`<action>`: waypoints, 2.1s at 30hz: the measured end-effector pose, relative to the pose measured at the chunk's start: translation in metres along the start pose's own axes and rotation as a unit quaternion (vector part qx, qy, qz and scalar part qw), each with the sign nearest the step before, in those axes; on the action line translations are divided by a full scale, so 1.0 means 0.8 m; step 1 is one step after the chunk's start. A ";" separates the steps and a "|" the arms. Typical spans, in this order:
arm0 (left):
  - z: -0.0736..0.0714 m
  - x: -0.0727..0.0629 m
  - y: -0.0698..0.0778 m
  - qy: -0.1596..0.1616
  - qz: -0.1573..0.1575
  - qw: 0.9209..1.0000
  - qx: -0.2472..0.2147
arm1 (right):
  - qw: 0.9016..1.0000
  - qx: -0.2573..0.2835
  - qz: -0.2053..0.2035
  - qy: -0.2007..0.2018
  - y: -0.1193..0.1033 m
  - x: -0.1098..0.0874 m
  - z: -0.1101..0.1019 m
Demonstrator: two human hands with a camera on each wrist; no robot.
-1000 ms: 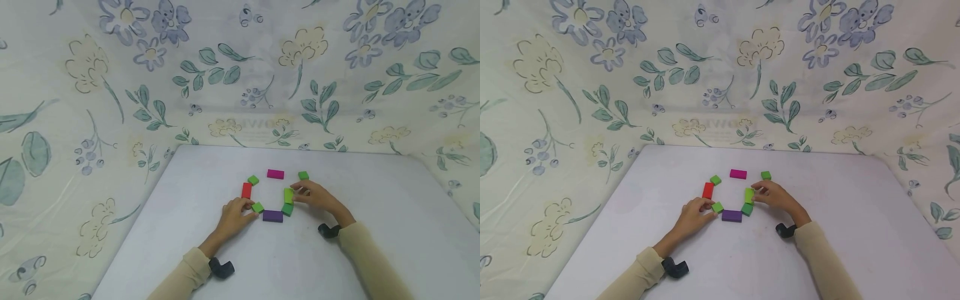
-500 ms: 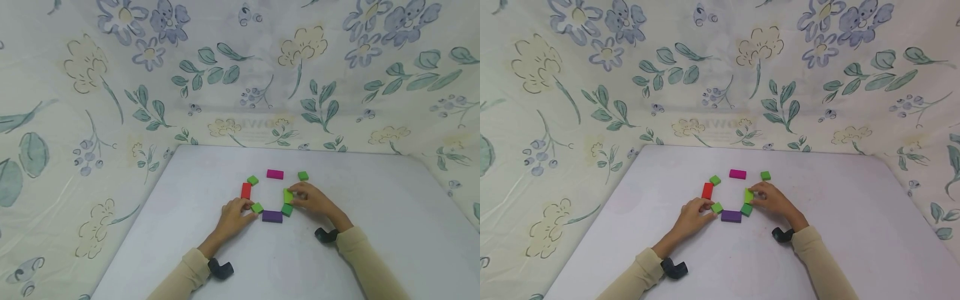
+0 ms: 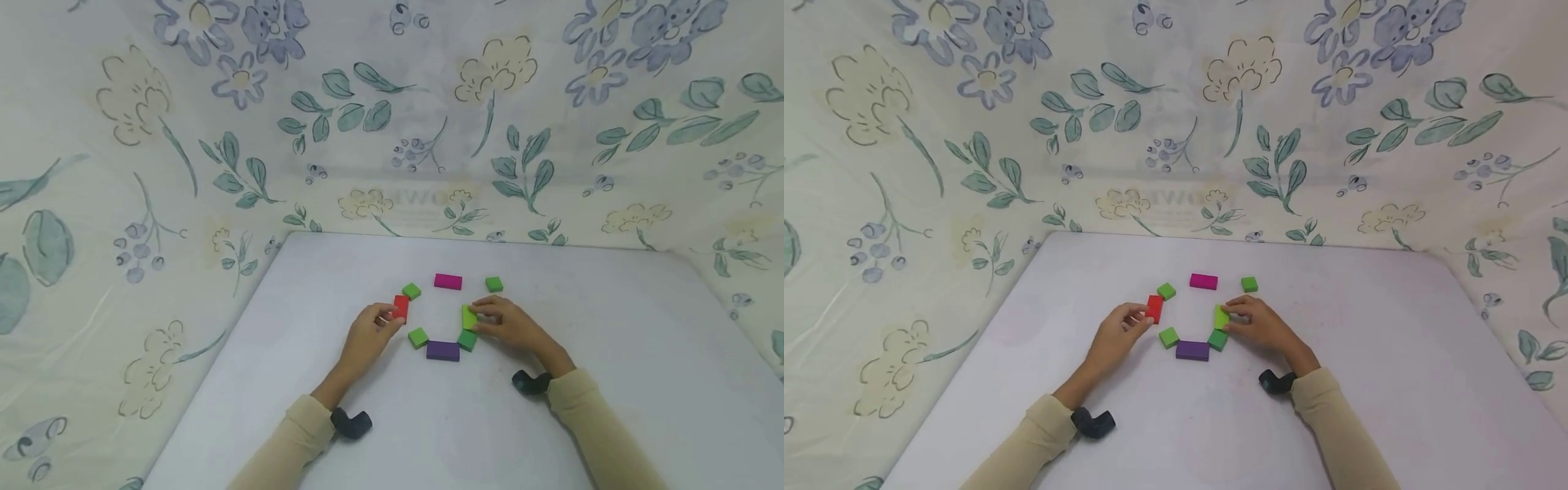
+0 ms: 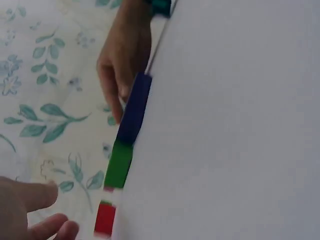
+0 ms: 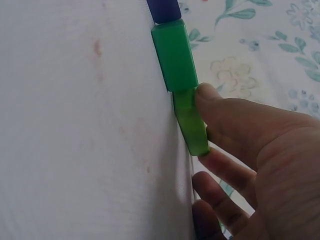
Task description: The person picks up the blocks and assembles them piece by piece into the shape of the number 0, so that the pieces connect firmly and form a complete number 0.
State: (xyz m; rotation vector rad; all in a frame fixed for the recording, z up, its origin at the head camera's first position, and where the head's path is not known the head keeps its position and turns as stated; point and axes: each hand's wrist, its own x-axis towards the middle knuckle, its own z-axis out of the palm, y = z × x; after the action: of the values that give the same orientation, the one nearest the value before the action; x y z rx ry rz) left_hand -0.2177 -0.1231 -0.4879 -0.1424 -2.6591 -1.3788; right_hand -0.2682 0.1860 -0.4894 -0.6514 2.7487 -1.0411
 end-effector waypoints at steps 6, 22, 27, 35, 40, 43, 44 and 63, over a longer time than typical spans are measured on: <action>-0.034 0.043 -0.011 -0.135 -0.043 0.986 0.082 | 1.000 0.001 0.012 0.006 0.005 -0.001 -0.003; -0.044 0.100 -0.026 -0.268 -0.022 0.954 0.132 | 1.000 0.022 0.005 0.006 0.010 -0.004 0.002; -0.045 0.103 -0.027 -0.275 -0.014 0.951 0.138 | 0.999 0.036 0.009 0.000 0.010 -0.001 0.002; -0.043 0.103 -0.033 -0.267 0.001 0.953 0.142 | 0.999 0.040 0.008 0.004 0.009 0.000 0.002; -0.043 0.100 -0.032 -0.250 0.006 0.959 0.133 | 0.999 0.038 0.008 0.003 0.012 0.000 0.003; -0.040 0.095 -0.030 -0.248 0.008 0.962 0.117 | 0.999 0.040 0.013 0.002 0.011 0.000 0.004; -0.038 0.094 -0.029 -0.249 0.009 0.962 0.110 | 0.999 0.039 0.015 0.002 0.011 0.000 0.004; -0.010 0.081 -0.032 -0.208 0.054 0.971 0.108 | 0.999 0.036 0.002 0.007 0.013 -0.001 0.002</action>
State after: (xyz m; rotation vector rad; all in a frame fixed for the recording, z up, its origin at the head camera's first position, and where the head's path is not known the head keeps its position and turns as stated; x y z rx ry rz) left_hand -0.2846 -0.1431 -0.4931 -0.6023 -3.0584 -1.1163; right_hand -0.2708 0.1923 -0.4977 -0.6302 2.7092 -1.1434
